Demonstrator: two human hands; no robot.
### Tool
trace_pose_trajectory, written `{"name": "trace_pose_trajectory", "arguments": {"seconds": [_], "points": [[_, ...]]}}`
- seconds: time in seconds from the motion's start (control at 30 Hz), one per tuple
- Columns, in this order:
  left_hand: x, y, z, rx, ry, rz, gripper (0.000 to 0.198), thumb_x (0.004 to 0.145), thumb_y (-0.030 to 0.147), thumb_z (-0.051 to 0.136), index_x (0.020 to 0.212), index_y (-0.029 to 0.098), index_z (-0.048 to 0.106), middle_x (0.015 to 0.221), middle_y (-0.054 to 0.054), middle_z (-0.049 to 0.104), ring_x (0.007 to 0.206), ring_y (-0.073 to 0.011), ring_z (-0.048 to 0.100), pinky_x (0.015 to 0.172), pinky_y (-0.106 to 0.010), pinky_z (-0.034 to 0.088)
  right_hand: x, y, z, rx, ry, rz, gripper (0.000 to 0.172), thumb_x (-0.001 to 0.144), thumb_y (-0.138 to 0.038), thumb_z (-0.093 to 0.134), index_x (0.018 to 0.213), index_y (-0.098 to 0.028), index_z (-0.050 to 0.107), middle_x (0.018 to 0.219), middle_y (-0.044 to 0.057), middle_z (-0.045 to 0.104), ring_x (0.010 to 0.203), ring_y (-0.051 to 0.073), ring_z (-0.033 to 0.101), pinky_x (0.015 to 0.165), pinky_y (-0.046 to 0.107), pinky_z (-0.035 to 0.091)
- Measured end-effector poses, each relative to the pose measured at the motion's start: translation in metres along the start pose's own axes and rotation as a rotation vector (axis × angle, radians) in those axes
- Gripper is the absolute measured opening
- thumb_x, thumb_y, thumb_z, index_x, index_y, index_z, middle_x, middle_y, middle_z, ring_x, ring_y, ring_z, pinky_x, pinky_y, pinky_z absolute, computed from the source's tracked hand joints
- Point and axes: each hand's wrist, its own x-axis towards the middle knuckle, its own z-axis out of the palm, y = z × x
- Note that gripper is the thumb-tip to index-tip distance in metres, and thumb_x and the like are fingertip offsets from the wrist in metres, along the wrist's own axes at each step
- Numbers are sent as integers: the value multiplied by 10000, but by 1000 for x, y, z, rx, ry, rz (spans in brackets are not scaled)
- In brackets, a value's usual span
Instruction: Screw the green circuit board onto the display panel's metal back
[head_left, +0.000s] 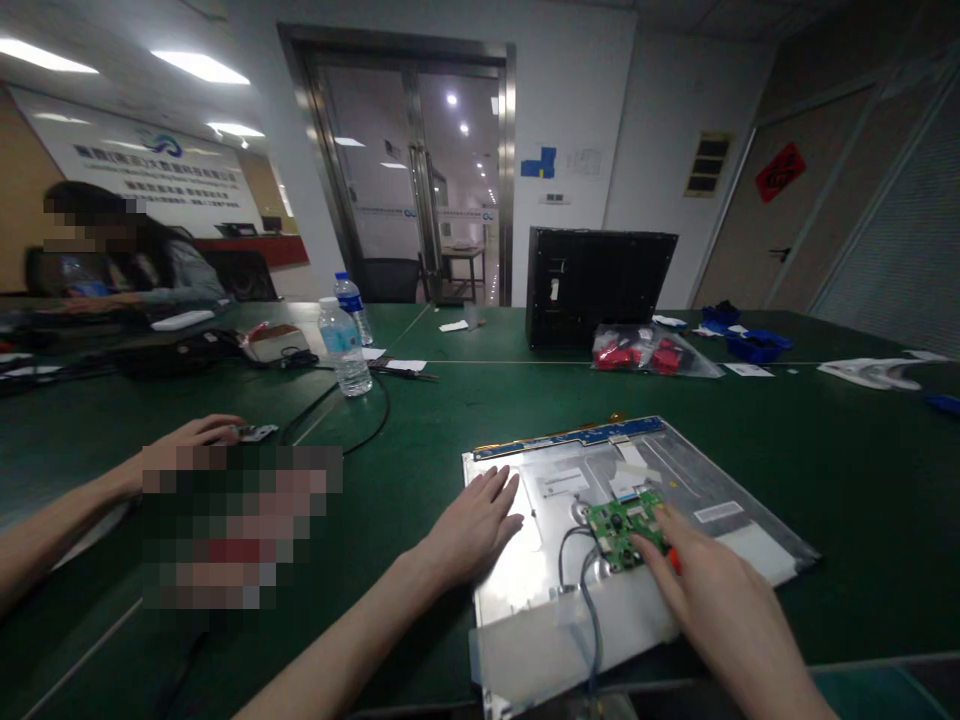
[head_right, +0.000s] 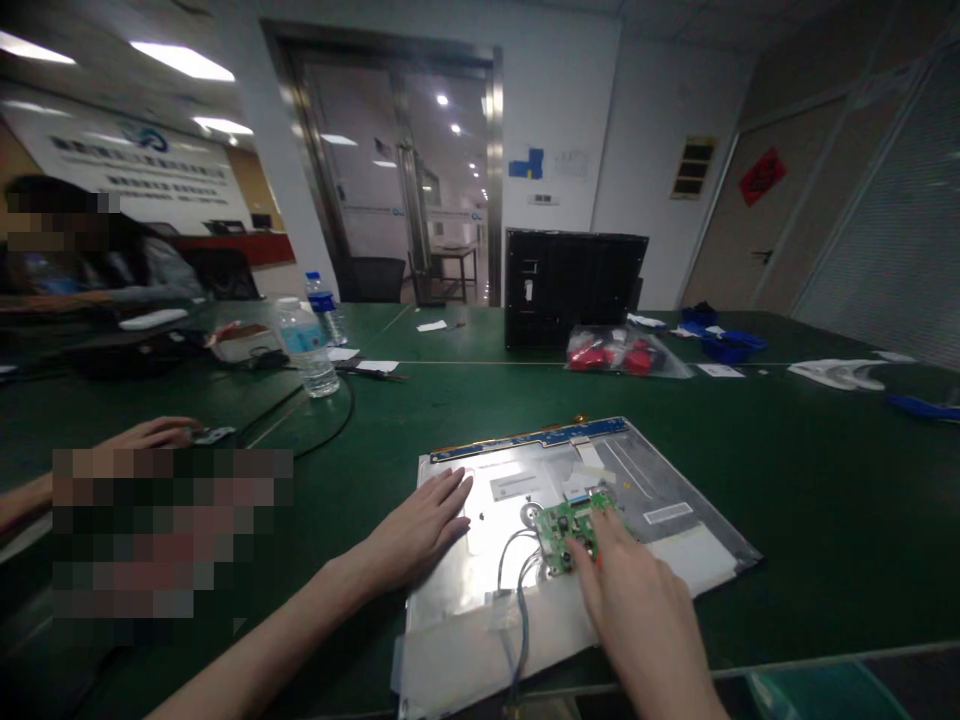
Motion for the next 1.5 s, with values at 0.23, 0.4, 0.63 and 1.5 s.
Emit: {"name": "trace_pose_trajectory", "arguments": {"seconds": [0.23,0.4,0.63,1.5], "points": [[-23,-41,-1,18,83,-47,480,1028,371,354,1454,178,461,1525,-142,408,1422,-324,353,1151,-487,330,20,51,10,-99,-80,79,478,1007,-345,295,1291,-141,620,1155,177,719,978,330,724,812,462,575],[-38,-48,-16,113,38,-189,446,1012,275,382,1428,171,504,1483,-160,467,1361,-329,448,1138,-484,351,5,37,30,-110,-127,3,501,1013,-327,285,1385,-98,530,1417,176,529,1124,313,668,880,436,571],[-52,-41,-33,179,-86,-316,572,907,4,306,1454,92,443,1470,-196,464,1320,-289,501,1093,-400,420,-10,3,28,-94,-262,-41,502,1014,-303,288,1375,-52,529,1396,230,532,1056,326,699,826,433,591],[-61,-49,-70,-369,-242,-206,421,710,263,586,1122,182,620,954,-44,620,858,-212,578,759,-297,459,83,-9,1,294,-368,-517,370,773,-293,677,1123,-175,656,1031,100,696,949,262,630,787,344,464]]}}
